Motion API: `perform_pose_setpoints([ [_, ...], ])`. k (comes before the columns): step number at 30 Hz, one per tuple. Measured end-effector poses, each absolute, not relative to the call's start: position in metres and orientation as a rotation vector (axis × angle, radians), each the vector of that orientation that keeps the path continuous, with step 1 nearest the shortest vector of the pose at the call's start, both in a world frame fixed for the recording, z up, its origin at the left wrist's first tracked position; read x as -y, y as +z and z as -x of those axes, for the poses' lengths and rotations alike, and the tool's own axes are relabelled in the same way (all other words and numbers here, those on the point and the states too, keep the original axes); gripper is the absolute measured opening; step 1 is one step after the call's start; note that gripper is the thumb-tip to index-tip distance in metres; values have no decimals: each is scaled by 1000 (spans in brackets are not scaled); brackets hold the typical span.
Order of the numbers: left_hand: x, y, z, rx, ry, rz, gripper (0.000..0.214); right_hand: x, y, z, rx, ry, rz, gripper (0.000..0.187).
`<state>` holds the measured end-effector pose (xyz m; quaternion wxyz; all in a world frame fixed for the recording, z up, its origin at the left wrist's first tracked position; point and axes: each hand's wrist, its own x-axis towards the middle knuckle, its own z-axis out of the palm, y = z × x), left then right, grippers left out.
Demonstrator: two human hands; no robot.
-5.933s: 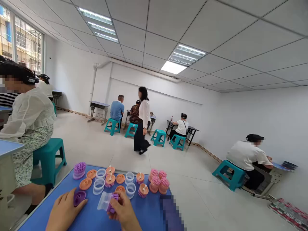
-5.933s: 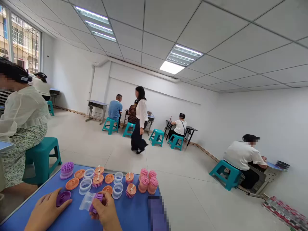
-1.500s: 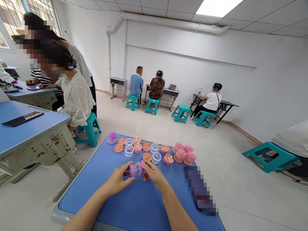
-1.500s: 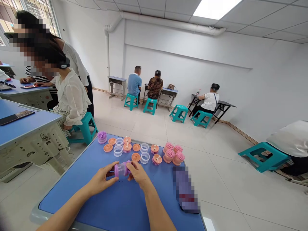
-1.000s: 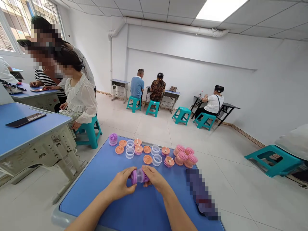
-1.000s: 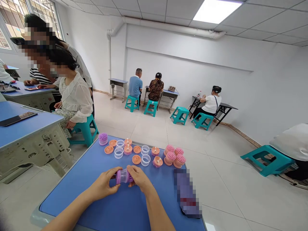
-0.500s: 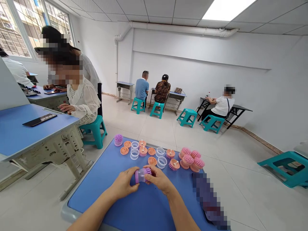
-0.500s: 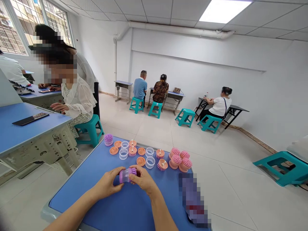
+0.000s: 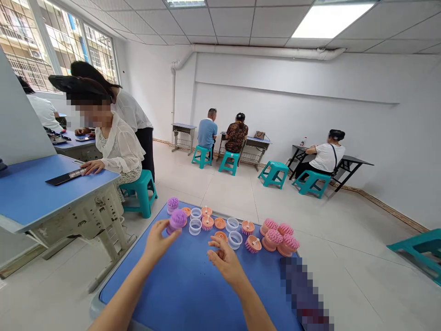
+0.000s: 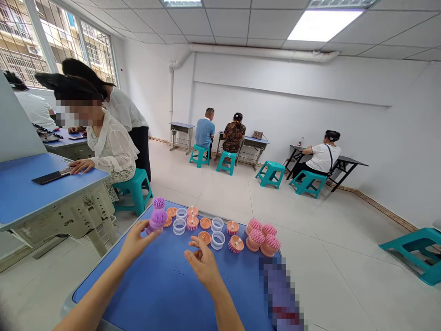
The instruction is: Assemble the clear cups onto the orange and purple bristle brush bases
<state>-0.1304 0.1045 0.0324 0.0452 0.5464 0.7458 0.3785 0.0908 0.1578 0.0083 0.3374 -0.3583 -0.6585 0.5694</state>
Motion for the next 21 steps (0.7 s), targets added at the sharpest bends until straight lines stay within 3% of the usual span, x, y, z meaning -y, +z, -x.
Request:
perform_pose_setpoints([
  [12, -137, 13, 178, -2676, 789, -1425, 41, -154, 13, -90, 1923, 1400, 951, 27],
  [21, -123, 18, 182, -2690, 1080, -1478, 45, -167, 20, -101, 1919, 1168, 1116, 15],
])
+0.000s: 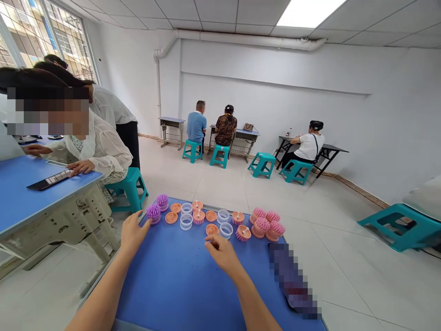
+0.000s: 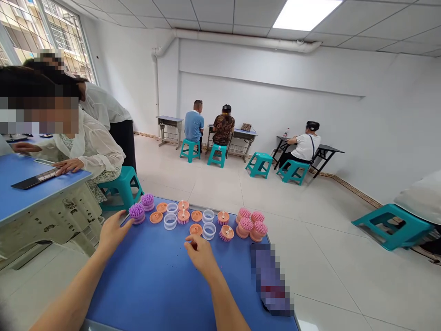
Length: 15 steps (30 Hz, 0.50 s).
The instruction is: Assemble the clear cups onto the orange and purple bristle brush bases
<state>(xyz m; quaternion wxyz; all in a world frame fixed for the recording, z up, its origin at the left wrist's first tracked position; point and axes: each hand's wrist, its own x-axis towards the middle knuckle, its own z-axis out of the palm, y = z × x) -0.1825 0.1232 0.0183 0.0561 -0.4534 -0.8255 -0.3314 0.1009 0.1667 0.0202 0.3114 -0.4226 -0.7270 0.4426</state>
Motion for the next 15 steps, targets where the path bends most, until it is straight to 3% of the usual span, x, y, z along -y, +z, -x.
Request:
perform_pose_setpoints([
  [6, -111, 23, 143, 2144, -1189, 1592, 32, -176, 19, -107, 1885, 1040, 1210, 15],
  [15, -152, 13, 101, 1982, -1006, 2024, 30, -173, 14, -102, 1919, 949, 1201, 17],
])
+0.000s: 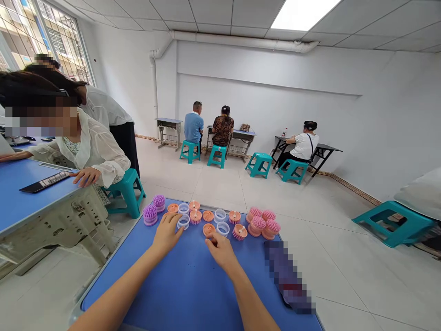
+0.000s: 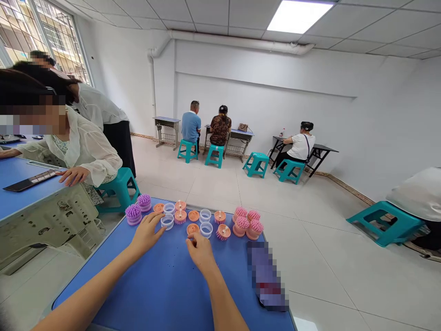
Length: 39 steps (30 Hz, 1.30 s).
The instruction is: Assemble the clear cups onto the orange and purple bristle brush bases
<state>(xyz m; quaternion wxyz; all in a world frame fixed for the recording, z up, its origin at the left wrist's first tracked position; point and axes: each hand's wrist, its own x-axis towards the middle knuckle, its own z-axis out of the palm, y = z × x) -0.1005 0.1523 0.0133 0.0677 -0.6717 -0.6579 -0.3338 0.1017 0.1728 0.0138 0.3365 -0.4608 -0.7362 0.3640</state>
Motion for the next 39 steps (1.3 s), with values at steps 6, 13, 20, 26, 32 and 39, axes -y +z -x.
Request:
perform_pose_setpoints([
  [6, -171, 10, 85, 2158, -890, 1963, 42, -173, 14, -100, 1946, 879, 1156, 17],
  [13, -158, 22, 76, 2262, -843, 2096, 49, -170, 15, -98, 1934, 810, 1087, 18],
  [20, -113, 14, 72, 2158, -938, 2588, 63, -178, 16, -76, 1892, 663, 1213, 23],
  [26, -113, 11, 80, 2367, -1128, 2634, 64, -202, 23, -44, 1951, 567, 1411, 45],
  [32, -113, 15, 87, 2381, -1108, 2560, 54, -219, 25, -20, 2019, 532, 1550, 67],
  [39, -110, 18, 89, 2326, -1001, 2580, 29, -218, 22, -17, 2042, 492, 1518, 55],
])
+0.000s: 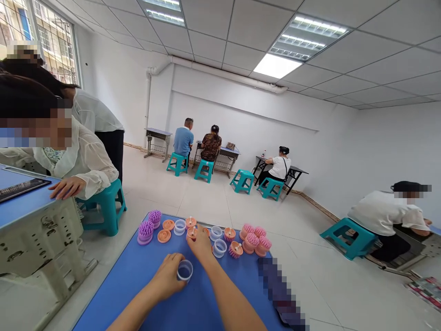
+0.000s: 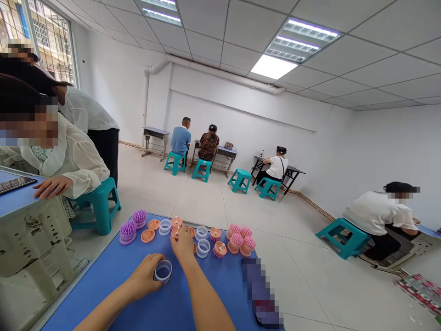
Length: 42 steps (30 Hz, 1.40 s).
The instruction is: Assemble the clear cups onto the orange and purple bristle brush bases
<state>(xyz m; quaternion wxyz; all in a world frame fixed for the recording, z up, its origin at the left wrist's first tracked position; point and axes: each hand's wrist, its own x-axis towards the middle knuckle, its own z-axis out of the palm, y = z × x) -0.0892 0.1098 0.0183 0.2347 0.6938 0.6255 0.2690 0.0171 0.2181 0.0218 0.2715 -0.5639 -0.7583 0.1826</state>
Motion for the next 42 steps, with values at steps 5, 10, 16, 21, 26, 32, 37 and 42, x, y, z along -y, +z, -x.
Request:
perform_pose_setpoints([
  [5, -110, 23, 89, -1688, 790, -1854, 32, -189, 28, -41, 2052, 495, 1368, 54],
  [10, -109, 31, 88, -1603, 866, -1847, 31, -159, 34, -83, 1994, 740, 1046, 44],
  [16, -105, 34, 83, -1355, 981, -1785, 37, -143, 32, -117, 1970, 1114, 973, 49],
  [21, -108, 29, 83, -1317, 927, -1774, 45, -143, 39, -126, 2023, 1102, 1036, 57],
  [26, -110, 29, 82, -1385, 890, -1792, 43, -142, 40, -126, 2150, 1021, 1012, 47],
  [32, -110, 23, 77, -1329, 862, -1870, 43, -137, 30, -118, 2232, 976, 845, 57],
  [37, -109, 24, 75, -1367, 842, -1889, 39, -136, 29, -119, 2173, 1043, 944, 56],
  [42, -107, 30, 74, -1418, 839, -1898, 37, -136, 34, -119, 2184, 1002, 868, 50],
])
